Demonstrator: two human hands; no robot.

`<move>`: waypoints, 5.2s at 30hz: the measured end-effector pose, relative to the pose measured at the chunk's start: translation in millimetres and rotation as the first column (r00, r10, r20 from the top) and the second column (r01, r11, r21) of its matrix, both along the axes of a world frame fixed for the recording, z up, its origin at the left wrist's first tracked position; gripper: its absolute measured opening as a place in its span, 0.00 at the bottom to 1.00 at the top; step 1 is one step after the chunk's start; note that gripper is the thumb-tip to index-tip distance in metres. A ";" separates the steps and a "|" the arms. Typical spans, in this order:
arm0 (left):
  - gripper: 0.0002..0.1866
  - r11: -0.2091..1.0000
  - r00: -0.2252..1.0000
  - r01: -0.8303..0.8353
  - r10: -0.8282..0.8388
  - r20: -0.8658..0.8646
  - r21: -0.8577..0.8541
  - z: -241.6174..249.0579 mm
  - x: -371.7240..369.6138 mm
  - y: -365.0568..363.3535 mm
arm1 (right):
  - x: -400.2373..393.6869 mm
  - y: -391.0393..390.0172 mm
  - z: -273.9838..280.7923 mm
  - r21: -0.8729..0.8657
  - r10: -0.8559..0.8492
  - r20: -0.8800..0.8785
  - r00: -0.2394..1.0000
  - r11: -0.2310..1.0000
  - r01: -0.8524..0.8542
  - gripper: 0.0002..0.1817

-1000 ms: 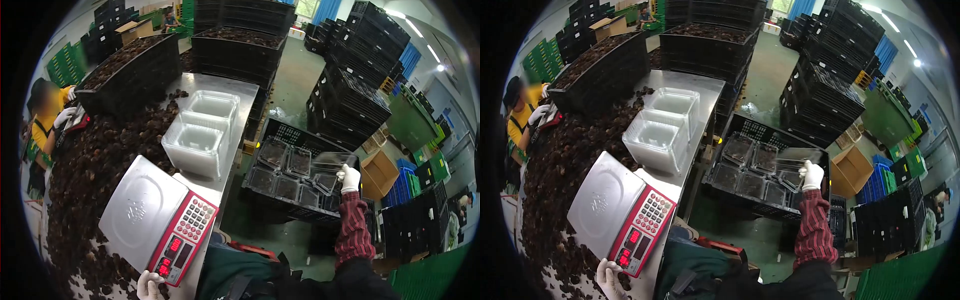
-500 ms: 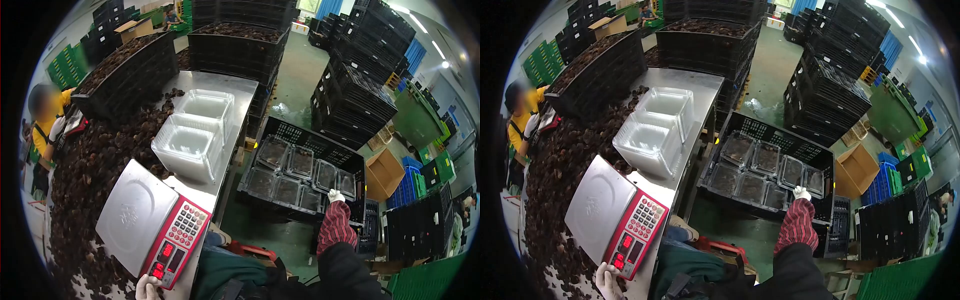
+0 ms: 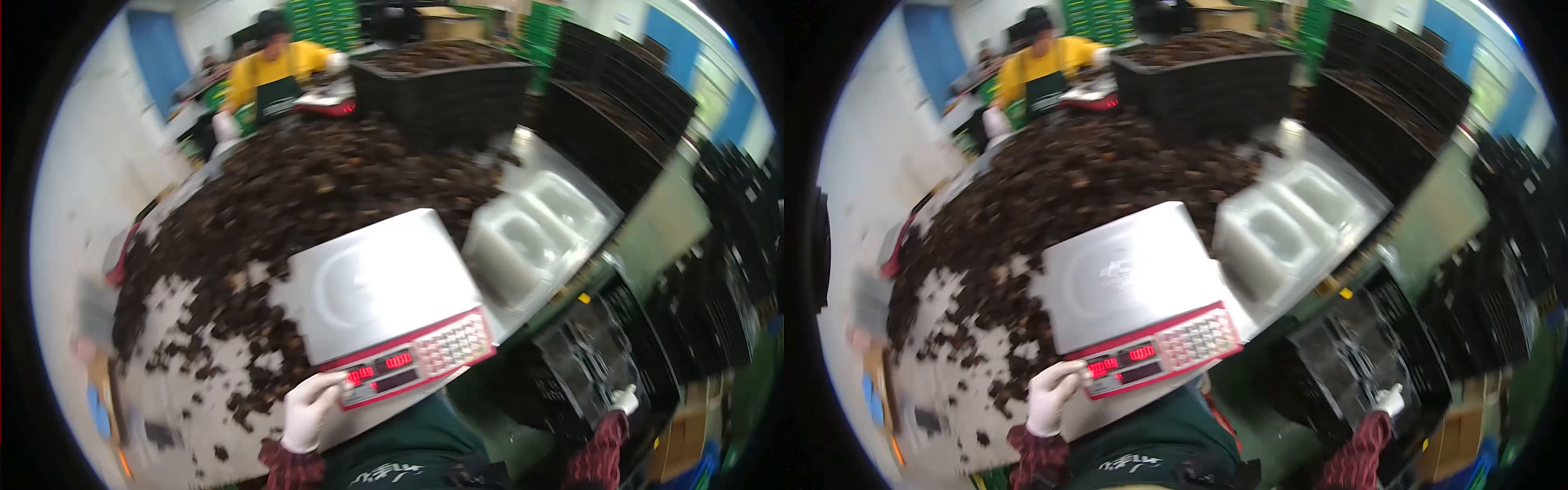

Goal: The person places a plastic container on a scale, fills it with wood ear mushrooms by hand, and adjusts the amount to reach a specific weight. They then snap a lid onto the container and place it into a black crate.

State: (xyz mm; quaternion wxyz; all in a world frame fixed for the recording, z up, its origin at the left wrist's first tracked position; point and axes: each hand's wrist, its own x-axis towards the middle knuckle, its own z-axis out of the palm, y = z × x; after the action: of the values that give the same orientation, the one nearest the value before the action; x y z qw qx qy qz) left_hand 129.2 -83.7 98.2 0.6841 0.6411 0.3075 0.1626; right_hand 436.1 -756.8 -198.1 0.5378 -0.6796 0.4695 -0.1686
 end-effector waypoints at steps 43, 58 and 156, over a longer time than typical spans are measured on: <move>0.31 0.462 0.788 0.535 0.030 -0.616 0.707 -80.2 -55.1 267.6 | 64.6 476.0 275.3 -0.797 0.901 -0.379 0.210 -0.203 -0.569 0.14; 0.09 0.240 0.868 0.424 0.167 -0.467 0.874 -104.8 41.6 174.9 | 71.4 470.6 269.3 -0.835 0.910 -0.364 0.199 -0.225 -0.502 0.17; 0.26 0.814 0.990 0.099 -0.020 -0.143 0.573 -87.5 -140.9 305.8 | 95.6 456.3 253.4 -0.786 0.878 -0.408 0.249 -0.199 -0.585 0.14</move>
State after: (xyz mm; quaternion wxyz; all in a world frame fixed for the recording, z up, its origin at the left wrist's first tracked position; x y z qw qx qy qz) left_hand -11.7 222.1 10.7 0.4402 0.8371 0.2673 0.1846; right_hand 531.7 -300.5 55.3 0.1634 -0.9392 -0.2784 -0.1173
